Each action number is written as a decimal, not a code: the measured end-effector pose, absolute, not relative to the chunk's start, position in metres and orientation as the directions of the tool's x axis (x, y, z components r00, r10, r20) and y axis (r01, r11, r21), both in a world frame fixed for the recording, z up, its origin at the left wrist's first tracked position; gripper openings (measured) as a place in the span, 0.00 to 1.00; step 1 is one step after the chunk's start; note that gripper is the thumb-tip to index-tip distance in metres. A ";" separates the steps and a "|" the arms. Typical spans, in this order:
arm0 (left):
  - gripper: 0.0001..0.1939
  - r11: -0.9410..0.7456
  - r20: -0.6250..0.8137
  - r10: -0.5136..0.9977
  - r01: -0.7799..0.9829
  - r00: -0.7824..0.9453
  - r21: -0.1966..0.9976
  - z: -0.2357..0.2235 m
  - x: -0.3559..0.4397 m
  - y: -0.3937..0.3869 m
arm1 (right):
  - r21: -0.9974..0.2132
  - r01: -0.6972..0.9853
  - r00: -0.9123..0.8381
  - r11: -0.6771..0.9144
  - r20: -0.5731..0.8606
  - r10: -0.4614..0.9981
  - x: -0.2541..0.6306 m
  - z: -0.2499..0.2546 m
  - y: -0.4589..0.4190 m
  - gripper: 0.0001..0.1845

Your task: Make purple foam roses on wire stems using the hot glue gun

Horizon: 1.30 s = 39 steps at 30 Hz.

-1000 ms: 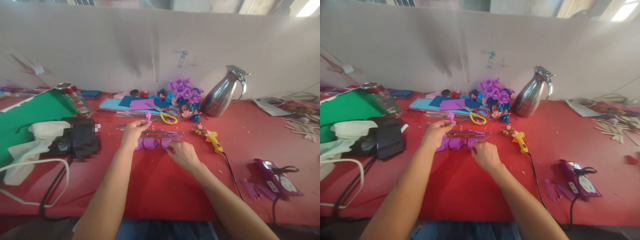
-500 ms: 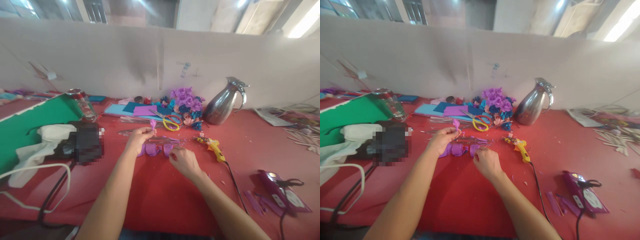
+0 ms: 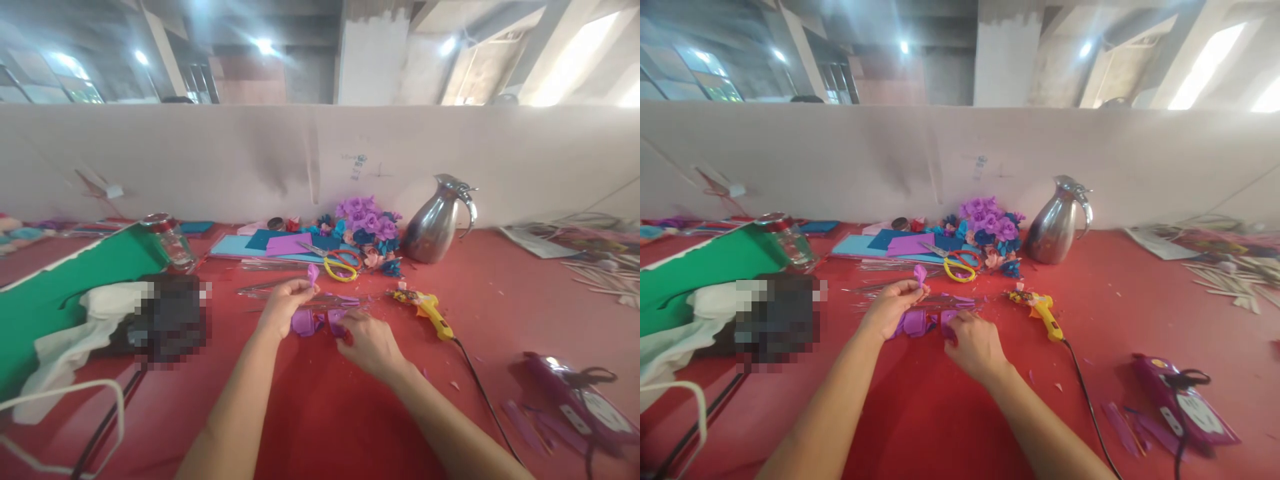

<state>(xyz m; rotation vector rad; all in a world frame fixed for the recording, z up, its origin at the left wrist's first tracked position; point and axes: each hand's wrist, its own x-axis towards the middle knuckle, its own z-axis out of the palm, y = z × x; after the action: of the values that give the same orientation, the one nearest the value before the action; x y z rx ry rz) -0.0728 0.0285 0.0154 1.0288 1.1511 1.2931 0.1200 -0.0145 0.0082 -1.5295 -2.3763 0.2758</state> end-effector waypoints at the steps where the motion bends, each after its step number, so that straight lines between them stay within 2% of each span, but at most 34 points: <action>1: 0.12 0.038 -0.047 0.998 -0.166 -0.050 0.985 0.014 -0.072 0.029 | -0.305 0.851 -0.402 0.427 0.143 0.904 0.120 0.008 -0.014 0.07; 4: 0.11 0.047 -0.055 0.998 -0.221 -0.033 0.974 0.014 -0.068 0.029 | -0.268 0.875 -0.387 0.403 0.111 0.915 0.121 0.009 -0.013 0.10; 7: 0.11 0.075 -0.091 0.995 -0.297 -0.040 0.952 0.017 -0.064 0.029 | -0.284 0.900 -0.323 0.330 0.075 0.944 0.122 0.009 -0.010 0.09; 12: 0.07 0.066 -0.090 0.988 -0.185 -0.122 0.980 0.020 -0.063 0.031 | -0.382 0.890 -0.233 0.248 0.086 0.969 0.128 0.006 -0.005 0.09; 15: 0.06 0.026 -0.042 0.989 -0.109 -0.144 0.994 0.021 -0.065 0.031 | -0.456 0.834 -0.251 0.312 0.191 0.949 0.128 0.002 -0.004 0.08; 19: 0.04 -0.004 -0.009 0.979 -0.063 -0.204 0.998 0.023 -0.068 0.031 | -0.496 0.699 -0.368 0.515 0.368 0.854 0.117 -0.005 -0.006 0.09; 23: 0.05 -0.033 0.034 0.922 0.009 -0.385 0.999 0.025 -0.070 0.032 | -0.446 0.647 -0.474 0.618 0.398 0.785 0.099 -0.008 -0.006 0.11; 26: 0.04 -0.088 0.082 0.871 0.010 -0.484 0.996 0.024 -0.073 0.033 | -0.382 0.660 -0.552 0.647 0.337 0.763 0.091 -0.007 -0.004 0.13; 29: 0.04 -0.094 0.107 0.818 0.052 -0.565 0.994 0.024 -0.080 0.035 | -0.348 0.697 -0.556 0.627 0.291 0.779 0.086 -0.006 -0.001 0.13; 32: 0.09 -0.130 0.261 0.714 0.243 -0.650 0.961 0.024 -0.092 0.036 | -0.293 0.721 -0.560 0.628 0.287 0.777 0.081 -0.005 -0.001 0.10; 35: 0.11 -0.138 0.457 0.597 0.477 -0.659 0.868 0.026 -0.106 0.035 | -0.238 0.733 -0.576 0.637 0.281 0.768 0.076 -0.005 -0.002 0.10; 37: 0.10 -0.112 0.434 0.610 0.471 -0.662 0.875 0.028 -0.110 0.035 | -0.252 0.745 -0.554 0.617 0.281 0.784 0.075 -0.006 -0.002 0.10; 39: 0.11 -0.077 0.293 0.700 0.339 -0.652 0.938 0.031 -0.108 0.034 | -0.289 0.760 -0.507 0.582 0.297 0.809 0.076 -0.007 -0.001 0.09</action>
<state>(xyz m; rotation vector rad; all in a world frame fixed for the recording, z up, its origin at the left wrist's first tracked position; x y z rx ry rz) -0.1078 0.0335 0.0308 1.1268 1.9111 1.7889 0.0757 -0.0007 -0.0074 -1.2642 -2.4165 0.1692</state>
